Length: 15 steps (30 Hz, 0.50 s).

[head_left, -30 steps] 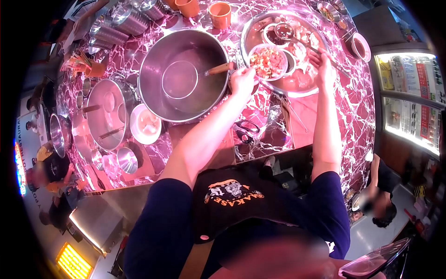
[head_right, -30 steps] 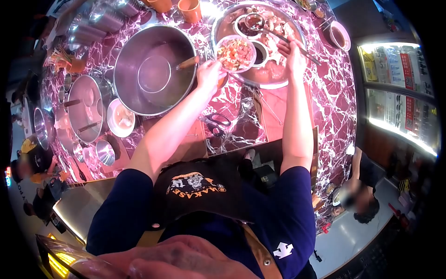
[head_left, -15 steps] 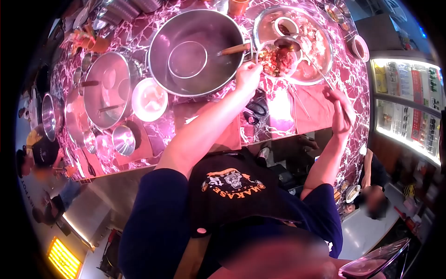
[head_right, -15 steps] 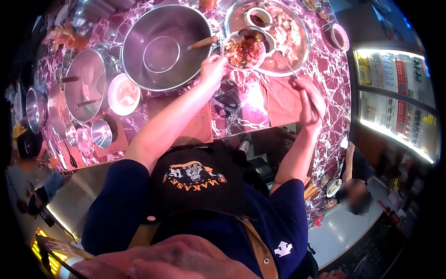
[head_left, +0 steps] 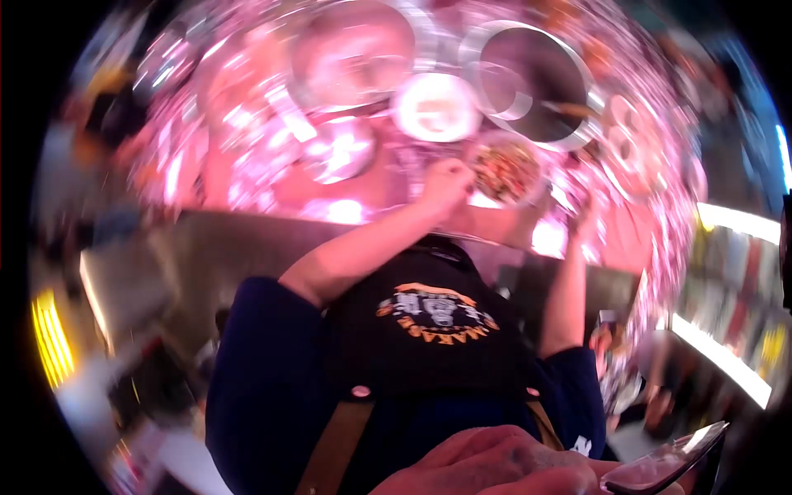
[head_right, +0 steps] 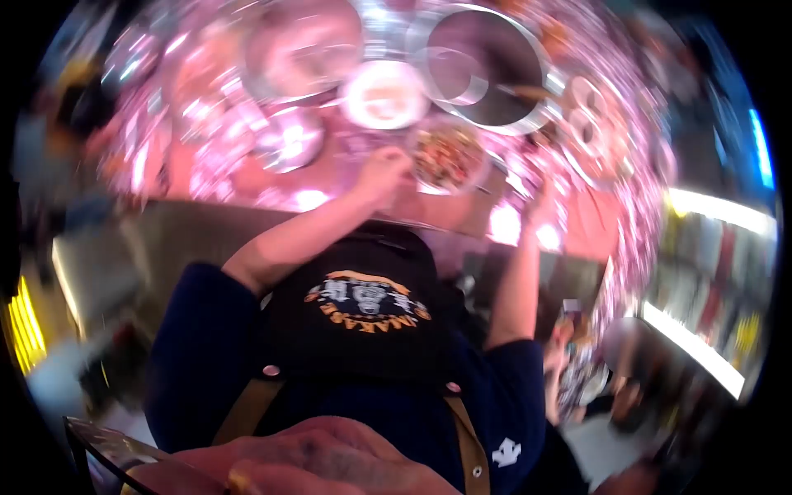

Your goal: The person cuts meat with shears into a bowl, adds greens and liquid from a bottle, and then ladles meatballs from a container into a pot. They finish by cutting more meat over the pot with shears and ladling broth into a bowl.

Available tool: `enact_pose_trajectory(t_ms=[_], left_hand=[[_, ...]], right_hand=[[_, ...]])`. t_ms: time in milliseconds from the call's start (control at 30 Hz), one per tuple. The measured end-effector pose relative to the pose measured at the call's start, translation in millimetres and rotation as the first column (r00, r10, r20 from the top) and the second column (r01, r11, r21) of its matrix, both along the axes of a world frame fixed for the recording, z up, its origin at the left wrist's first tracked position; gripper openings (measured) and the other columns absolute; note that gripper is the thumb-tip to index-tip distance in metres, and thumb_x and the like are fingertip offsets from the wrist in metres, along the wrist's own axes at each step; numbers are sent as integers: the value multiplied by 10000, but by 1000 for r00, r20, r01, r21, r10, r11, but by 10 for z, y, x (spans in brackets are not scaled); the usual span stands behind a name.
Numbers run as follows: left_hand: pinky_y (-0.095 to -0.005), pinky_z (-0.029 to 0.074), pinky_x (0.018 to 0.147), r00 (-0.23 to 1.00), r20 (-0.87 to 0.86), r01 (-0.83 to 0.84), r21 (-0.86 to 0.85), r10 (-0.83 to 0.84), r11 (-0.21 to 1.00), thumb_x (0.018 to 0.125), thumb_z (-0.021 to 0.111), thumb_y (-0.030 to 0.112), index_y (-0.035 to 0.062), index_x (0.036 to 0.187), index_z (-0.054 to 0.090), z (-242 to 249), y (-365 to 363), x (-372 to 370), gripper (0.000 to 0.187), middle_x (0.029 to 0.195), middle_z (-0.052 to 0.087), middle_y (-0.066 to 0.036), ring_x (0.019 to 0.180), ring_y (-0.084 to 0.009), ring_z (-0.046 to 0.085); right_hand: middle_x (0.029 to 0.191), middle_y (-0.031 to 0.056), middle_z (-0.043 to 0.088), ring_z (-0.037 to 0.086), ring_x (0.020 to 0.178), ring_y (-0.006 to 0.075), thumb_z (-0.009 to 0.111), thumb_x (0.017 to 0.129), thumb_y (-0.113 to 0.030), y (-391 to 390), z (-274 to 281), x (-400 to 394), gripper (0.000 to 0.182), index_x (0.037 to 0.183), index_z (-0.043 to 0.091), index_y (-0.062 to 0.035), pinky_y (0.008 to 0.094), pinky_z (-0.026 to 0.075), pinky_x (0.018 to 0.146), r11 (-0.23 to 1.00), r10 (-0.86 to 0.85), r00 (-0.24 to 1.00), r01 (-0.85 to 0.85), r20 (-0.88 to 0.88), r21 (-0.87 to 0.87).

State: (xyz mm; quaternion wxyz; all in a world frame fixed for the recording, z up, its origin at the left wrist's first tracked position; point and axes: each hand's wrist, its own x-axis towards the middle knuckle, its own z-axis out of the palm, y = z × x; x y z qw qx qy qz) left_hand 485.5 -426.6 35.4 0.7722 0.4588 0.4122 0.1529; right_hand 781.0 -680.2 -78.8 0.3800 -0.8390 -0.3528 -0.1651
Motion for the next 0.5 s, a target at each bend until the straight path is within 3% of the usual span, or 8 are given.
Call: enact_pose_trajectory(t_ms=[33,67,100,167,267,367,433,500], left_hand=[[-335,563,640,999,-23,-39,76,41,996,816,620,91,24,772,600,-177,102,-321,83,790,595,-52,706,-162,616],[-326,559,621,992,81,-102,18,100,995,816,628,87,19,762,597,-127,221,-685,92,764,585,-47,702,-161,612],[-309,555,616,980,92,-173,-29,175,985,818,620,64,22,748,591,-77,303,-1019,87,742,586,-41,697,-153,610],[-290,544,607,954,91,-279,-93,287,956,832,601,42,19,746,599,90,480,-1724,89,740,603,-38,652,-134,601],[-287,543,591,887,117,-445,-37,446,895,859,593,49,8,769,612,-65,728,-2659,101,763,638,-60,628,-129,610],[-298,538,585,802,-11,-596,51,597,801,889,592,75,9,791,612,-15,959,-3522,119,785,659,-83,623,-149,623],[-301,528,573,713,-32,-694,117,701,711,897,586,81,14,795,606,-108,1149,-3994,124,785,658,-91,616,-165,626],[-308,524,571,630,-17,-768,135,776,626,892,571,71,20,782,590,-149,1308,-4383,123,775,650,-103,626,-181,629]], right_hand=[[1110,132,661,631,1001,265,525,850,-71,112,4,-59,373,1210,622,-68,352,488,880,1000,20,957,-20,-289,2],[1129,155,645,613,1013,313,585,843,-195,425,349,-401,392,1217,612,-78,387,471,897,990,101,989,-111,-108,-91],[1138,177,624,595,1002,360,633,813,-272,498,321,-421,458,1227,598,-79,430,471,878,953,198,873,-65,446,-296],[1079,182,616,577,992,382,626,812,-224,573,221,-592,408,1203,602,-107,474,483,817,849,134,968,-2,213,-528],[1185,136,587,573,1040,365,512,845,-120,686,248,-800,420,1258,560,-174,481,487,842,661,78,987,54,141,-748],[1203,155,581,564,1075,361,518,843,-125,792,346,-950,428,1266,567,-168,473,489,863,602,51,993,51,102,-797],[1210,170,579,565,1087,360,531,833,-104,923,444,-1055,446,1275,571,-144,467,485,881,617,-147,974,227,174,-753],[1144,199,607,590,1033,377,545,839,-90,987,453,-1102,427,1265,572,-78,467,477,876,720,-138,984,177,111,-671]])
